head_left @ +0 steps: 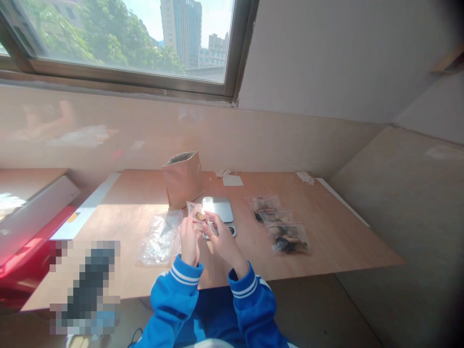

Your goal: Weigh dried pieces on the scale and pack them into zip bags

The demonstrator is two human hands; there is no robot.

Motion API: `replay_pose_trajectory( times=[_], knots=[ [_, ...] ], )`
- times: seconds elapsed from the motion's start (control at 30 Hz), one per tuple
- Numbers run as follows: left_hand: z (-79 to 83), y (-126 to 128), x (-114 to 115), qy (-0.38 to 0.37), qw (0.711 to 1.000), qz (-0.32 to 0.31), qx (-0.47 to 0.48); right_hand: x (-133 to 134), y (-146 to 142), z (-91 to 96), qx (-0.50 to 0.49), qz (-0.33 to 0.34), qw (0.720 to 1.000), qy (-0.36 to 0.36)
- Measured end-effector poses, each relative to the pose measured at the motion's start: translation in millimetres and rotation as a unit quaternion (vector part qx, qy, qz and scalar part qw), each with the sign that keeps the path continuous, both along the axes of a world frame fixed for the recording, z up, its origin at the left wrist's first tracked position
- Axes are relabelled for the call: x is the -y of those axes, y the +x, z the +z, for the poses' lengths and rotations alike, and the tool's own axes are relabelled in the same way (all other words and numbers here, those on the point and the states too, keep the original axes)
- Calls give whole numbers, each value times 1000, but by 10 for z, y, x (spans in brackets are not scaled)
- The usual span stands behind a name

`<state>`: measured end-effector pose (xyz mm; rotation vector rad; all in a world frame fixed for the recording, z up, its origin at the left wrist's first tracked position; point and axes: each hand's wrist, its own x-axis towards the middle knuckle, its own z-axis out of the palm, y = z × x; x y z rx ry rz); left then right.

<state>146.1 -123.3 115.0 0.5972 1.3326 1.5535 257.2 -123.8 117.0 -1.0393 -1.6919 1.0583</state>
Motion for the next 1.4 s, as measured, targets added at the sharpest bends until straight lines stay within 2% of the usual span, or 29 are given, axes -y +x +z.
replay_pose_trajectory(
  times=[0.1, 0.23, 0.27, 0.33, 0.43, 0.53, 0.63, 0.9, 1.13, 1.4],
  knots=[
    [-92, 20, 4, 25, 999, 18, -43, -35, 11, -1, -44, -57, 997, -2],
    [-319, -78, -77, 48, 992, 63, -96, -112, 194, -214, -129, -96, 985, -56],
    [-383, -108, -103, 43, 993, 48, -98, -127, 254, -292, -137, -95, 984, -69],
    [-492, -153, -146, 29, 996, -20, -88, -148, 365, -443, -131, -96, 983, -82],
    [-575, -176, -172, 32, 993, -88, -73, -164, 488, -605, -91, -106, 987, -82],
    [-588, -177, -167, 54, 993, -68, -79, -169, 557, -684, -75, -148, 983, -84],
    [-618, -185, -169, 71, 991, -55, -95, -177, 590, -739, -104, -198, 971, -81],
    [-876, -181, -210, 81, 994, -28, -70, -244, 601, -957, -196, -298, 932, -71],
    [-1034, -166, -195, 92, 994, -30, -43, -220, 599, -995, -183, -309, 930, -78],
    [-1046, -179, -174, 107, 987, -5, -122, -211, 609, -1007, -167, -304, 937, -42]
  ],
)
